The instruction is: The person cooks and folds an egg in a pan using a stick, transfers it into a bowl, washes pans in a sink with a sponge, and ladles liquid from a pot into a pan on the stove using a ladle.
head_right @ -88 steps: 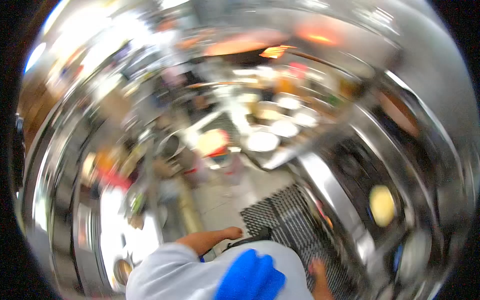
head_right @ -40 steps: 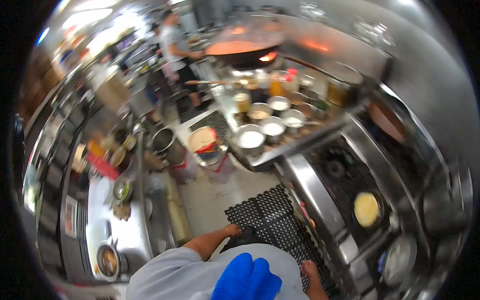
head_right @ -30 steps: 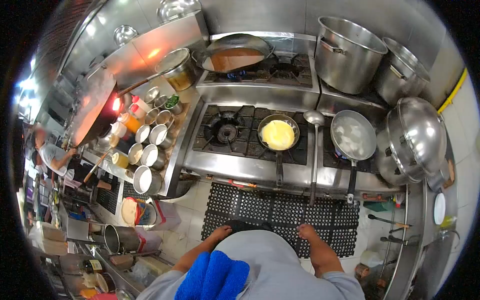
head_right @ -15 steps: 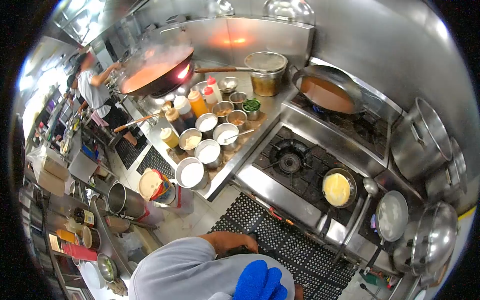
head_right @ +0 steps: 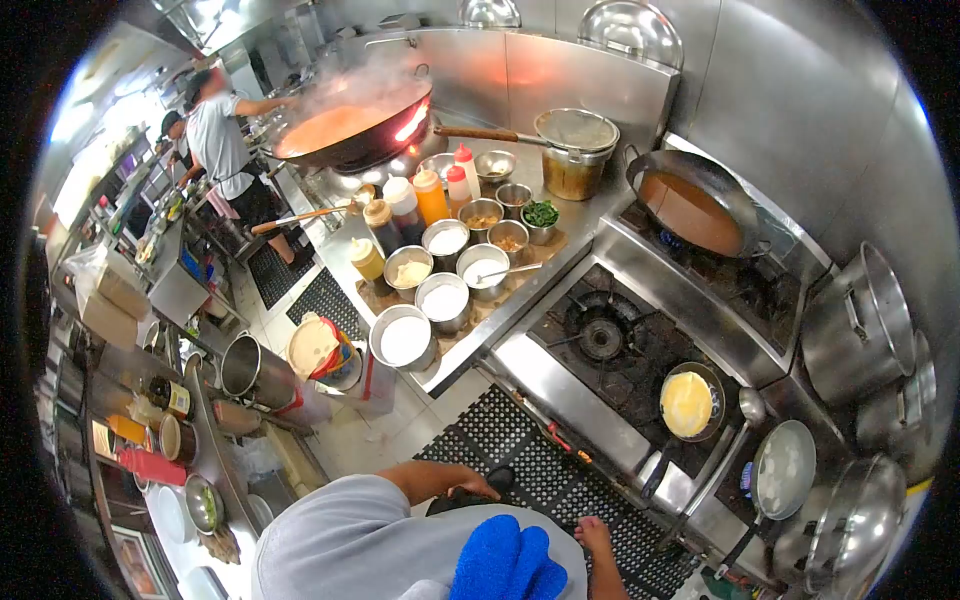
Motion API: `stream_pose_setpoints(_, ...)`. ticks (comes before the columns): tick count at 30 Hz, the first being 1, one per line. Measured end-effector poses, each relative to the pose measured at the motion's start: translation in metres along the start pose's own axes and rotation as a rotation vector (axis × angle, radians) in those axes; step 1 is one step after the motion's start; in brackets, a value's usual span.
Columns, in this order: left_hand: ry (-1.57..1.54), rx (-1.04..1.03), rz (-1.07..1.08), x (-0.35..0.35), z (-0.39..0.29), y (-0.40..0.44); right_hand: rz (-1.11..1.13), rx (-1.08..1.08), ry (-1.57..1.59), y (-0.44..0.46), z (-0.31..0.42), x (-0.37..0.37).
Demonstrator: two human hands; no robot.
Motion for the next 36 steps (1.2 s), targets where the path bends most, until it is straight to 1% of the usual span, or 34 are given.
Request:
stream_pose_setpoints(3,-0.055,0.258,-0.191,-0.006,-0.015,-0.03,0.055,0.005,-0.063,-0.008,0.009,0.009)
stream_pose_setpoints(4,-0.056,0.304,-0.239,-0.011,-0.033,-0.041,0.061,0.028,-0.169,-0.004,0.001,0.014)
stream_pose_setpoints(5,-0.059,0.305,-0.245,-0.015,-0.061,-0.055,0.063,0.034,-0.172,0.005,-0.017,0.022)
stream_pose_setpoints(7,0.123,-0.106,-0.37,-0.01,-0.137,-0.049,-0.017,0.406,-0.252,0.045,-0.07,0.04)
stream_pose_setpoints(8,0.043,-0.268,-0.464,-0.012,-0.181,-0.058,-0.02,0.412,-0.294,0.048,-0.091,0.052)
stream_pose_setpoints(11,-0.222,-0.807,-0.736,-0.028,-0.316,-0.107,0.005,0.153,-0.33,0.05,-0.146,0.088)
stream_pose_setpoints(13,-0.096,-1.031,-0.705,-0.059,-0.416,-0.17,0.011,0.04,-0.32,0.046,-0.168,0.108)
stream_pose_setpoints(15,0.007,-1.306,-0.694,-0.102,-0.494,-0.23,0.008,-0.036,-0.296,0.043,-0.187,0.125)
stream_pose_setpoints(17,0.346,-1.518,-0.552,-0.144,-0.549,-0.269,0.004,-0.075,-0.251,0.04,-0.197,0.135)
stream_pose_setpoints(19,0.448,-1.696,-0.496,-0.181,-0.586,-0.295,0.004,-0.09,-0.204,0.037,-0.202,0.137)
stream_pose_setpoints(21,0.444,-1.736,-0.365,-0.204,-0.609,-0.304,0.009,-0.095,-0.159,0.035,-0.198,0.134)
stream_pose_setpoints(22,0.424,-1.746,-0.353,-0.214,-0.615,-0.309,0.009,-0.09,-0.142,0.032,-0.193,0.132)
stream_pose_setpoints(23,0.548,-1.761,-0.528,-0.222,-0.62,-0.317,0.009,-0.087,-0.13,0.028,-0.189,0.13)
stream_pose_setpoints(26,0.753,-1.769,-0.793,-0.23,-0.624,-0.349,0.009,-0.083,-0.1,0.02,-0.176,0.121)
stream_pose_setpoints(28,0.845,-1.793,-0.866,-0.226,-0.616,-0.366,-0.002,-0.084,-0.084,0.018,-0.171,0.119)
stream_pose_setpoints(30,0.702,-1.742,-0.662,-0.212,-0.604,-0.358,-0.018,-0.101,-0.063,0.013,-0.176,0.117)
stream_pose_setpoints(32,0.619,-1.643,-0.546,-0.192,-0.585,-0.352,-0.026,-0.107,-0.07,0.009,-0.172,0.115)
stream_pose_setpoints(35,0.574,-1.54,-0.552,-0.137,-0.549,-0.311,-0.03,-0.128,-0.099,0.012,-0.165,0.11)
stream_pose_setpoints(36,0.498,-1.278,-0.398,-0.113,-0.527,-0.269,-0.033,-0.137,-0.112,0.014,-0.16,0.107)
Point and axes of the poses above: each hand's wrist, its own y-axis towards the middle knuckle, its own x-axis out of the back of the hand, z = x × y, the point moved 8 cm from there along y, towards the middle knuckle, and after that the axes turned 15 degrees about -x, right-handed, at the moved point
